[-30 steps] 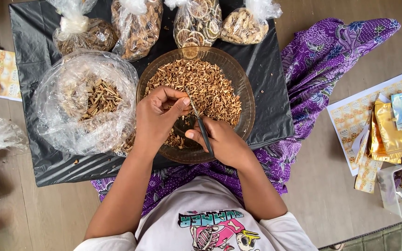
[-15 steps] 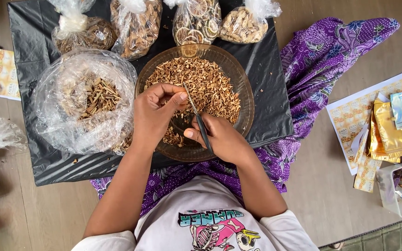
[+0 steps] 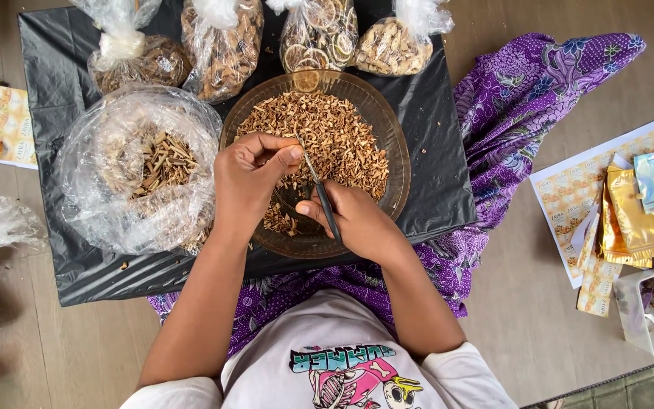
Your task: Cutting dried herbs into smaller pieces using scissors over a glass bowl
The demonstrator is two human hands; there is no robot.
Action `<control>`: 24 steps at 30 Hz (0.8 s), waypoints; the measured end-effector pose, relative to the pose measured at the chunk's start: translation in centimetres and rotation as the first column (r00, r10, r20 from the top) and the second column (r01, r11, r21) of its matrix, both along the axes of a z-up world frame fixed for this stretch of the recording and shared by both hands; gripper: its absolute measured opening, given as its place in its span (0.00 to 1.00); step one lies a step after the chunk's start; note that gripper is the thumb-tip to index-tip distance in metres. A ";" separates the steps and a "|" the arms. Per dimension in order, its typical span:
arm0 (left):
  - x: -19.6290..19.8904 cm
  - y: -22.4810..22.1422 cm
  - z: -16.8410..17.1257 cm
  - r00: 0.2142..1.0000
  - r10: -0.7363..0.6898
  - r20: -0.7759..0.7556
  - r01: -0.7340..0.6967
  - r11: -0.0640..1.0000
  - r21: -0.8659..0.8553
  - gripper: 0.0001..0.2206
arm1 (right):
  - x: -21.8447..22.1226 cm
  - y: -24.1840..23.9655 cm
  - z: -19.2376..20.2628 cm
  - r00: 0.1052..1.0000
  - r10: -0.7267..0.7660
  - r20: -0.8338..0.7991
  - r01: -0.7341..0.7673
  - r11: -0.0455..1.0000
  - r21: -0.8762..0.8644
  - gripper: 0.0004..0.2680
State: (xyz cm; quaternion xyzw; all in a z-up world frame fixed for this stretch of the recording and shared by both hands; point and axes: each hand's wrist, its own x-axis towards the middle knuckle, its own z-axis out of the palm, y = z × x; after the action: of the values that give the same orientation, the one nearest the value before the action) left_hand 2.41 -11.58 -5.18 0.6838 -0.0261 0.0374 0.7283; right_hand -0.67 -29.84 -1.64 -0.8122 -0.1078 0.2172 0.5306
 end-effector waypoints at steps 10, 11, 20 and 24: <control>0.0 -0.9 2.4 0.998 0.008 0.061 -0.017 0.988 0.153 0.08 | 0.0 0.2 -0.6 0.999 -0.041 -0.001 0.041 0.998 -0.055 0.11; -0.3 -1.0 3.1 0.995 0.009 0.100 -0.029 0.978 0.206 0.08 | -0.1 0.2 -0.7 0.998 -0.059 0.006 0.059 0.997 -0.055 0.11; -1.5 4.7 6.4 0.958 0.019 0.286 -0.160 0.862 0.481 0.07 | -0.3 1.2 -0.3 0.991 -0.136 0.022 0.136 0.990 -0.033 0.10; -2.7 11.3 6.9 0.958 0.099 0.268 -0.280 0.518 0.809 0.07 | -0.6 1.4 -0.1 0.988 -0.156 0.008 0.156 0.988 0.002 0.09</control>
State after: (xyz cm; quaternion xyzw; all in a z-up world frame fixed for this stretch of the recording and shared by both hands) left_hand -0.25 -0.28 1.77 0.9401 -0.0346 0.1641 0.2966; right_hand -1.27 -28.43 -1.75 -0.8186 -0.0463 0.1718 0.5462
